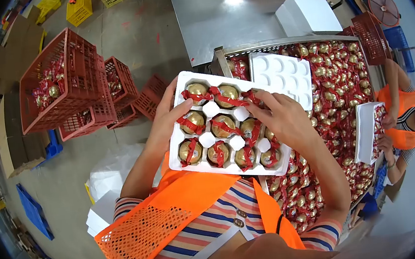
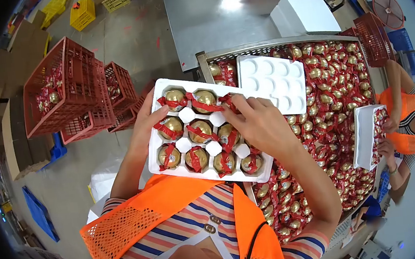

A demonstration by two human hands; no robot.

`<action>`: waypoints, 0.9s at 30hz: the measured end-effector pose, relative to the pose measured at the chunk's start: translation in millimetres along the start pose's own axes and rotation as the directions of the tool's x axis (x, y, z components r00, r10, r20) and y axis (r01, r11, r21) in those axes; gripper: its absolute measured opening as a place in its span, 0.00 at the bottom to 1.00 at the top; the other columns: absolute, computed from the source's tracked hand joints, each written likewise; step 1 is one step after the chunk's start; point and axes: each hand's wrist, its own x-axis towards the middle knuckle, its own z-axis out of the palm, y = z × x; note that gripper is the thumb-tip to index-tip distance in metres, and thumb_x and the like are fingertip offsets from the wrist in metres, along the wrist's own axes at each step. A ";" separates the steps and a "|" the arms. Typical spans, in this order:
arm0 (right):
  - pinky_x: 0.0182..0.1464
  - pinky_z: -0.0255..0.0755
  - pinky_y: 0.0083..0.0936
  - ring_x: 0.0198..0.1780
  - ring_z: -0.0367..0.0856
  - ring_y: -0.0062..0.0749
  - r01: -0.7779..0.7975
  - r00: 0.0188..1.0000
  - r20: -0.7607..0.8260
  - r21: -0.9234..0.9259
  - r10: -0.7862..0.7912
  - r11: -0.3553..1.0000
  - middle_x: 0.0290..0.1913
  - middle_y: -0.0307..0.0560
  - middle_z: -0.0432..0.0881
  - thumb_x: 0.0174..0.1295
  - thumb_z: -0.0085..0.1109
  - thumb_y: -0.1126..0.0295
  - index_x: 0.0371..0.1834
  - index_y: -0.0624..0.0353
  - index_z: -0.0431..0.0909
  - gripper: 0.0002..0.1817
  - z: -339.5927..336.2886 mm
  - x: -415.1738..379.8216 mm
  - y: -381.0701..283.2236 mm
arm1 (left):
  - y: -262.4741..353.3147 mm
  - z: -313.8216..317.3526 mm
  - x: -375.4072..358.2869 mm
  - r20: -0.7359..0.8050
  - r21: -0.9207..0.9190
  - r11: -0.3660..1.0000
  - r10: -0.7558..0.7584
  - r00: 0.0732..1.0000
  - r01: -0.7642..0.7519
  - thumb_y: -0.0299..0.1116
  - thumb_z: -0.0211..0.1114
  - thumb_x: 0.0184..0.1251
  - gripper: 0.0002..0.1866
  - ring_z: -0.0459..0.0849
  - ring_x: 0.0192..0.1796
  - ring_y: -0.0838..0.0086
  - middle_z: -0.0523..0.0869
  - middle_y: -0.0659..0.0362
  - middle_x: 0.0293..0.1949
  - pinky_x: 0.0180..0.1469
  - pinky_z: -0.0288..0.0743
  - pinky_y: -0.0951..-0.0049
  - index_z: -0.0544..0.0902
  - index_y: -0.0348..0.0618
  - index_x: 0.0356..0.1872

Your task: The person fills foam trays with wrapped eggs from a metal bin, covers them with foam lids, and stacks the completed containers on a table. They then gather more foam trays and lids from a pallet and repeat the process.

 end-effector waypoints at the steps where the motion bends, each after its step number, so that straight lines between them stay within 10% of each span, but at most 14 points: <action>1: 0.41 0.78 0.33 0.38 0.81 0.36 0.000 1.000 0.007 0.002 0.000 1.000 0.47 0.45 0.74 0.51 0.60 0.74 0.48 0.54 0.79 0.18 0.4 0.5 0.5 | -1.4 -1.7 0.7 0.000 0.005 1.000 0.000 1.000 0.000 0.27 0.61 0.67 0.35 0.77 0.63 0.69 0.74 0.52 0.64 0.62 0.74 0.68 0.59 0.42 0.75; 6: 0.41 0.78 0.32 0.39 0.83 0.36 -0.039 0.999 -0.014 0.084 0.040 0.996 0.50 0.46 0.77 0.53 0.62 0.76 0.49 0.55 0.80 0.18 -3.6 -3.2 2.5 | -2.3 -0.3 3.9 0.014 -0.060 0.998 -0.023 1.000 0.024 0.25 0.60 0.69 0.34 0.77 0.63 0.68 0.74 0.52 0.64 0.61 0.76 0.68 0.59 0.43 0.75; 9: 0.41 0.78 0.28 0.40 0.84 0.32 -0.185 0.947 -0.106 0.592 0.303 0.784 0.49 0.45 0.79 0.57 0.63 0.79 0.51 0.58 0.80 0.17 -5.7 -13.3 25.8 | -1.0 0.7 4.7 0.045 -0.095 0.995 -0.021 0.999 0.025 0.24 0.58 0.69 0.34 0.77 0.65 0.66 0.73 0.50 0.65 0.62 0.76 0.66 0.58 0.42 0.75; 11: 0.41 0.78 0.24 0.41 0.84 0.27 -0.354 0.665 -0.275 0.702 0.694 0.618 0.47 0.46 0.80 0.63 0.63 0.76 0.52 0.61 0.80 0.14 20.7 -31.5 72.1 | -4.2 -8.3 7.0 0.101 -0.137 0.990 -0.018 0.995 0.032 0.25 0.58 0.67 0.36 0.76 0.65 0.65 0.73 0.50 0.66 0.64 0.75 0.64 0.56 0.43 0.76; 17: 0.51 0.74 0.38 0.51 0.79 0.51 -0.934 0.336 -0.004 0.126 0.942 0.334 0.50 0.62 0.78 0.57 0.70 0.49 0.58 0.67 0.75 0.35 151.9 -147.0 202.8 | -9.9 -19.7 2.4 0.130 -0.122 0.993 0.005 0.991 0.011 0.33 0.59 0.68 0.36 0.76 0.65 0.63 0.72 0.47 0.66 0.64 0.75 0.62 0.56 0.40 0.76; 22: 0.34 0.74 0.29 0.30 0.80 0.31 -0.896 0.291 0.136 0.387 0.947 0.219 0.30 0.44 0.84 0.54 0.72 0.59 0.47 0.69 0.81 0.24 153.6 -159.1 198.2 | -7.9 -7.7 -7.8 0.133 -0.157 0.987 -0.002 0.991 0.023 0.38 0.54 0.75 0.31 0.75 0.66 0.66 0.72 0.51 0.67 0.66 0.72 0.64 0.58 0.39 0.74; 27: 0.41 0.76 0.24 0.40 0.82 0.30 -0.615 0.254 0.433 0.763 0.865 -0.201 0.41 0.45 0.83 0.55 0.65 0.72 0.52 0.67 0.77 0.20 96.3 -174.7 190.8 | -8.2 1.3 -10.8 0.067 -0.101 0.995 0.006 0.998 0.000 0.40 0.51 0.77 0.30 0.73 0.68 0.67 0.71 0.51 0.68 0.67 0.70 0.65 0.58 0.39 0.74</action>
